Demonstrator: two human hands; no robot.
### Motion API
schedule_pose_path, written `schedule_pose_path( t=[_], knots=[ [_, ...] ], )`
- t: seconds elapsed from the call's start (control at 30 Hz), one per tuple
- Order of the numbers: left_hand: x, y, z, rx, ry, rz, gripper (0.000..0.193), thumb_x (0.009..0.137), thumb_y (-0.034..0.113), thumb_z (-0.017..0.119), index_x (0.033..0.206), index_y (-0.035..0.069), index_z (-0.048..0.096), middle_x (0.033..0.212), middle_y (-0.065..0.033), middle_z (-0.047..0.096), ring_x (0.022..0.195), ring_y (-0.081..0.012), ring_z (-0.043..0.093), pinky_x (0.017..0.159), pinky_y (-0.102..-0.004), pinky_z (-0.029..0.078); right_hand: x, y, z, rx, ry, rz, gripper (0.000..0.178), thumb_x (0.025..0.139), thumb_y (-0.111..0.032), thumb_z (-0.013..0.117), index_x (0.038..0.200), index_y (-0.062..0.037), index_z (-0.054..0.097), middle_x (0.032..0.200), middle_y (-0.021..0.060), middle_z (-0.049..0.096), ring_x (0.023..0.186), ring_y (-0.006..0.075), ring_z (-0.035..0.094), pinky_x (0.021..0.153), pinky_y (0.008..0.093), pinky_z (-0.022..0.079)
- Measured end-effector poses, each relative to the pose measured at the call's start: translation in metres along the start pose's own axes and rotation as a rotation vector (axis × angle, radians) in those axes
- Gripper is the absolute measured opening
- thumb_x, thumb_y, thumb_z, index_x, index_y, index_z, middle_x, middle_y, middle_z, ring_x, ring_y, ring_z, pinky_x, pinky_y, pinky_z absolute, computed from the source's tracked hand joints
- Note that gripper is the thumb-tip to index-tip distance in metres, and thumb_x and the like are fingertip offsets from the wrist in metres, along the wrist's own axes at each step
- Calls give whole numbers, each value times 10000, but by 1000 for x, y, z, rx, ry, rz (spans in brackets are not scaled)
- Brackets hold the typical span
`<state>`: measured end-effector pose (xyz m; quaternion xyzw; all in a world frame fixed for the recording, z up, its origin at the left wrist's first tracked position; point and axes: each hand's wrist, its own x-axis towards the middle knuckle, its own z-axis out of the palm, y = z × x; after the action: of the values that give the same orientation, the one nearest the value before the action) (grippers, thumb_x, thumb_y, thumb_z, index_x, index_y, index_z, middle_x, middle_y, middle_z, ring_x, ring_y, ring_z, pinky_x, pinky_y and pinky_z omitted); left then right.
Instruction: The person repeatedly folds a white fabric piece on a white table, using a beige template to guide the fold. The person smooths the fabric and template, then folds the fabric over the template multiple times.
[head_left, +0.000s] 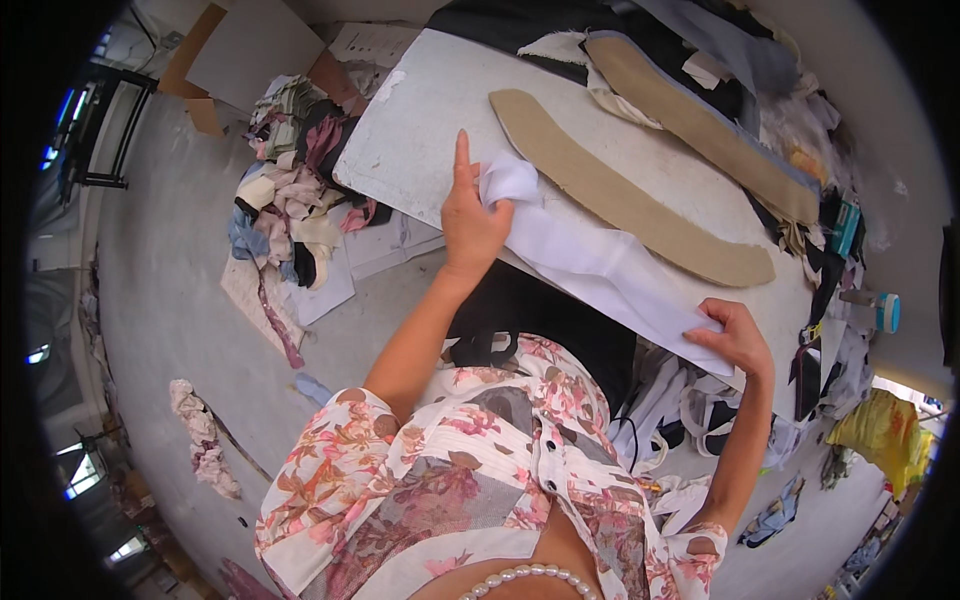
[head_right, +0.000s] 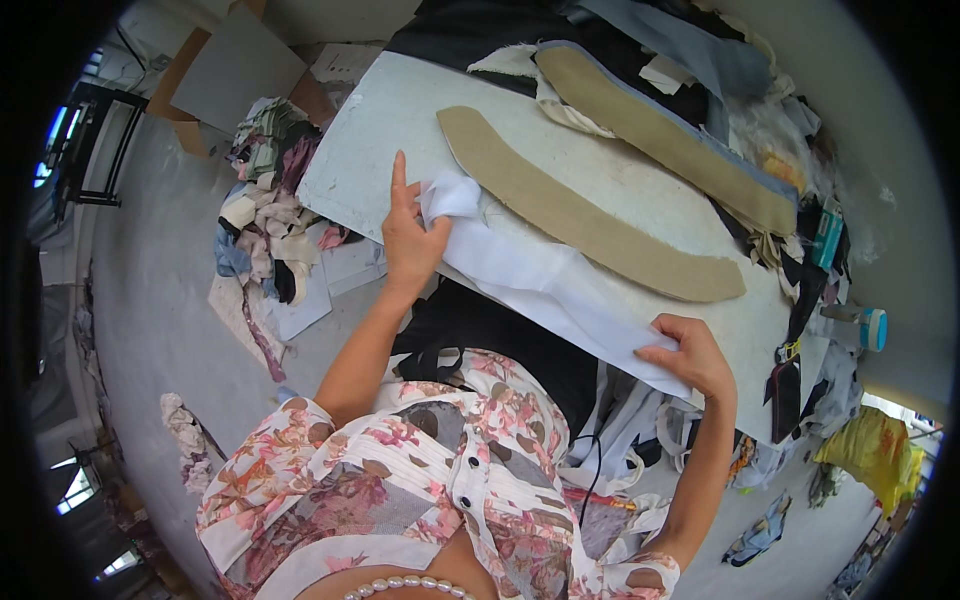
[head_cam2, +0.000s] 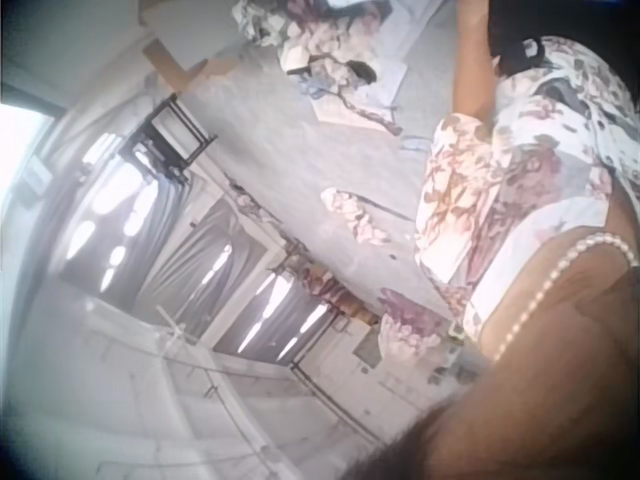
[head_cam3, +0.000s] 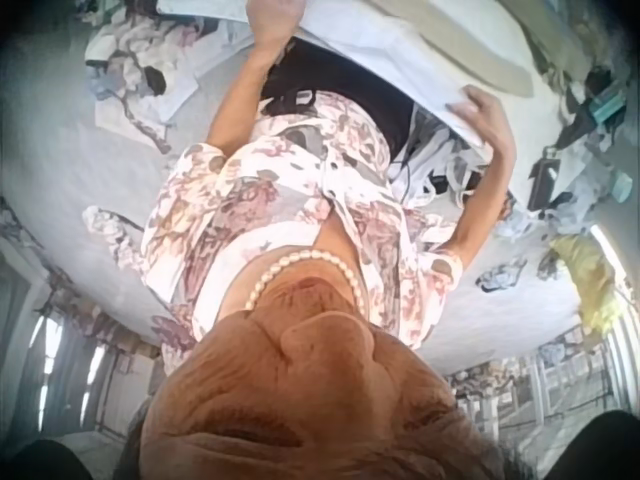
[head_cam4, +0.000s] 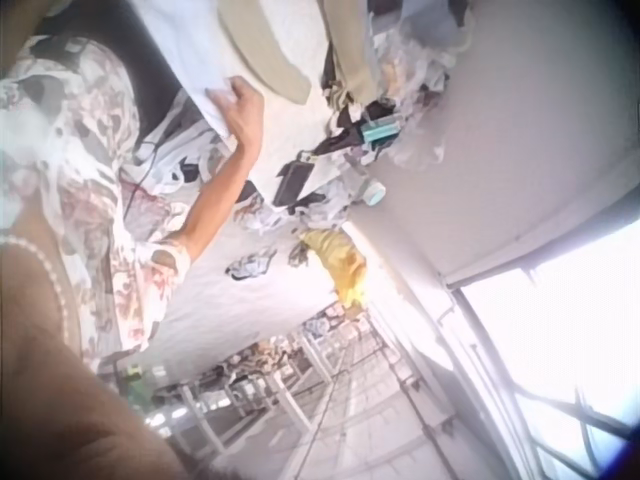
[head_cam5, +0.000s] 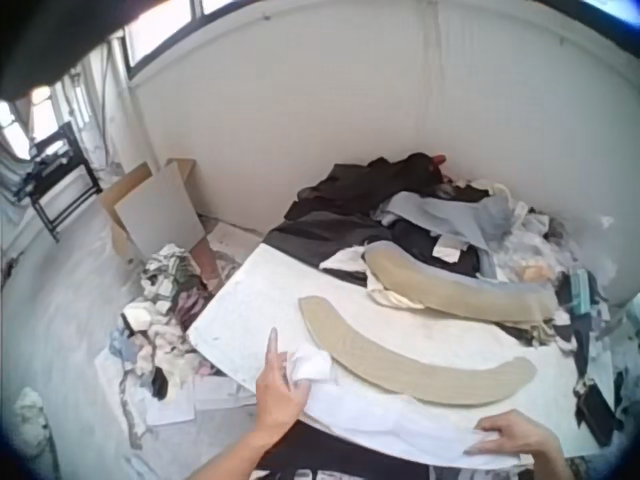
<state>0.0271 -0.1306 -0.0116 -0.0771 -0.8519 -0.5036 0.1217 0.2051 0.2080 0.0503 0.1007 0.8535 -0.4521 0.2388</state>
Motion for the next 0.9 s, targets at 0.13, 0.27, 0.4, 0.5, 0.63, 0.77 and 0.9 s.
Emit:
schedule_pose_path(
  t=[0.13, 0.27, 0.4, 0.5, 0.63, 0.77, 0.9],
  knots=[
    [-1, -2, -12, 65, -53, -64, 746, 742, -14, 623, 1451, 115, 427, 956, -127, 673, 631, -132, 611, 655, -283, 514, -1, 9, -9, -28, 23, 66, 258, 728, -133, 802, 863, 4, 630, 717, 30, 607, 667, 98, 529, 645, 276, 465],
    [2, -16, -13, 80, -52, -25, 626, 739, -22, 618, 1350, 102, 560, 877, -80, 668, 553, -138, 571, 616, -305, 500, -5, 38, -20, -75, 85, 128, 288, 708, -125, 810, 873, -2, 608, 743, 28, 625, 681, 112, 552, 657, 273, 470],
    [1, -12, -17, 123, -126, -61, 548, 745, -22, 618, 1276, 110, 618, 936, -83, 662, 623, -181, 605, 646, -324, 505, -21, 51, -29, -18, 139, 189, 279, 710, -140, 798, 879, -24, 609, 747, 47, 638, 685, 146, 588, 662, 295, 480],
    [0, -3, -16, 211, -8, 173, 453, 767, 6, 651, 1209, 106, 644, 1048, -87, 649, 768, -226, 627, 699, -340, 507, -39, 57, -35, -292, 313, 173, 267, 711, -164, 785, 884, -41, 624, 751, 73, 654, 705, 198, 632, 684, 324, 492],
    [8, 11, -12, 180, -105, 406, 363, 773, 116, 725, 1130, 107, 665, 1102, -85, 624, 970, -260, 586, 809, -375, 471, -49, 38, -33, -585, 576, 184, 337, 735, -217, 783, 986, -53, 628, 879, 99, 670, 850, 260, 657, 750, 354, 502],
    [19, 12, -3, 327, -287, 349, 294, 744, 196, 764, 1003, 87, 676, 986, -67, 628, 976, -276, 563, 838, -393, 449, -21, 33, 17, -530, 911, -90, 269, 794, -179, 739, 990, -40, 618, 940, 108, 640, 887, 274, 622, 775, 366, 491],
    [22, 2, -3, 290, -423, 334, 190, 725, 178, 751, 856, 77, 657, 857, -53, 605, 908, -282, 555, 791, -394, 452, -4, 54, 41, -791, 1048, -239, 150, 821, -146, 687, 883, -48, 592, 863, 98, 599, 794, 294, 559, 712, 393, 445]
  ],
)
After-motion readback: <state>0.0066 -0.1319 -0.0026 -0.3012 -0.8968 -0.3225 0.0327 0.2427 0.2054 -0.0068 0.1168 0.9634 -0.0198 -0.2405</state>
